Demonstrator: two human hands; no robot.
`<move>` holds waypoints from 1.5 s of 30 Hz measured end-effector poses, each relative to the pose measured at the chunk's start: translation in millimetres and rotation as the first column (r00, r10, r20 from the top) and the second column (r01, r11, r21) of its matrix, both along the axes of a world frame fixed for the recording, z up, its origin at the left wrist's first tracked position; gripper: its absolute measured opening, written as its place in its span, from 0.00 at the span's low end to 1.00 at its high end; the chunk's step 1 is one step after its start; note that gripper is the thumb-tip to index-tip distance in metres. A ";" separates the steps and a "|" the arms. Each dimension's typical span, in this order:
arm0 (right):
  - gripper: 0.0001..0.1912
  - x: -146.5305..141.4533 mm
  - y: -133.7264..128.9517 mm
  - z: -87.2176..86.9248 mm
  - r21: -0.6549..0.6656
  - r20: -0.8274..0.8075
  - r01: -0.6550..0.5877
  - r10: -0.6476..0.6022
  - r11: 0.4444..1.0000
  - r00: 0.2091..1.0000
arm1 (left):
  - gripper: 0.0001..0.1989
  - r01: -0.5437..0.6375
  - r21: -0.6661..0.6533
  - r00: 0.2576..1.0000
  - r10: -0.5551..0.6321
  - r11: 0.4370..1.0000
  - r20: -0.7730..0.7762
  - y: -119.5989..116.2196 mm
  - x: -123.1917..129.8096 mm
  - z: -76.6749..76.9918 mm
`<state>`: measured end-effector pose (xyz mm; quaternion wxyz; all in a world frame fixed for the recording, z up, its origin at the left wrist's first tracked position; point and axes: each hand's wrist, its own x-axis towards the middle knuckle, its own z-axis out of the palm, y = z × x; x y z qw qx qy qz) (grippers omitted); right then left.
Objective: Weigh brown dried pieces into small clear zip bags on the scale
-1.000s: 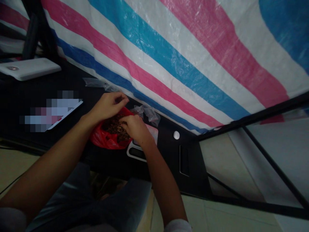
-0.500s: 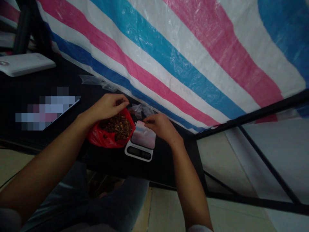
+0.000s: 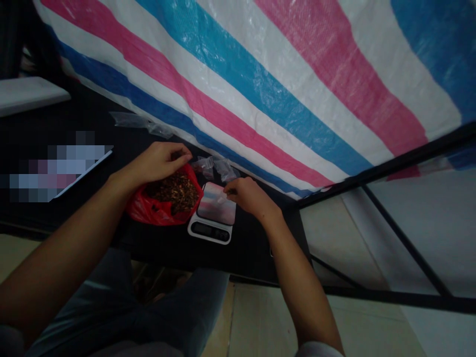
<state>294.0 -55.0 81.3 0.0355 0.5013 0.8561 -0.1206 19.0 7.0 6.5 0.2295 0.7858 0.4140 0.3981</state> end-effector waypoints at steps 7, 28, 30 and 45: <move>0.12 -2.2 0.7 2.4 0.010 0.071 -0.048 0.047 0.999 0.996 | 0.17 0.004 0.005 1.000 -0.004 1.000 -0.016 1.6 0.2 -1.6; 0.08 -10.4 -0.1 9.2 -0.070 -0.070 0.010 -0.014 0.998 0.997 | 0.17 0.054 0.001 0.998 -0.054 0.999 -0.014 1.2 1.3 -3.6; 0.08 -8.6 1.0 8.2 -0.082 -0.091 -0.014 0.006 0.997 0.996 | 0.17 0.051 0.002 0.999 -0.051 0.999 -0.016 1.0 1.4 -3.2; 0.07 -3.9 4.5 0.6 0.020 -0.105 -0.008 0.010 1.000 0.994 | 0.17 0.058 -0.022 0.998 -0.058 0.998 -0.017 0.7 1.5 -3.6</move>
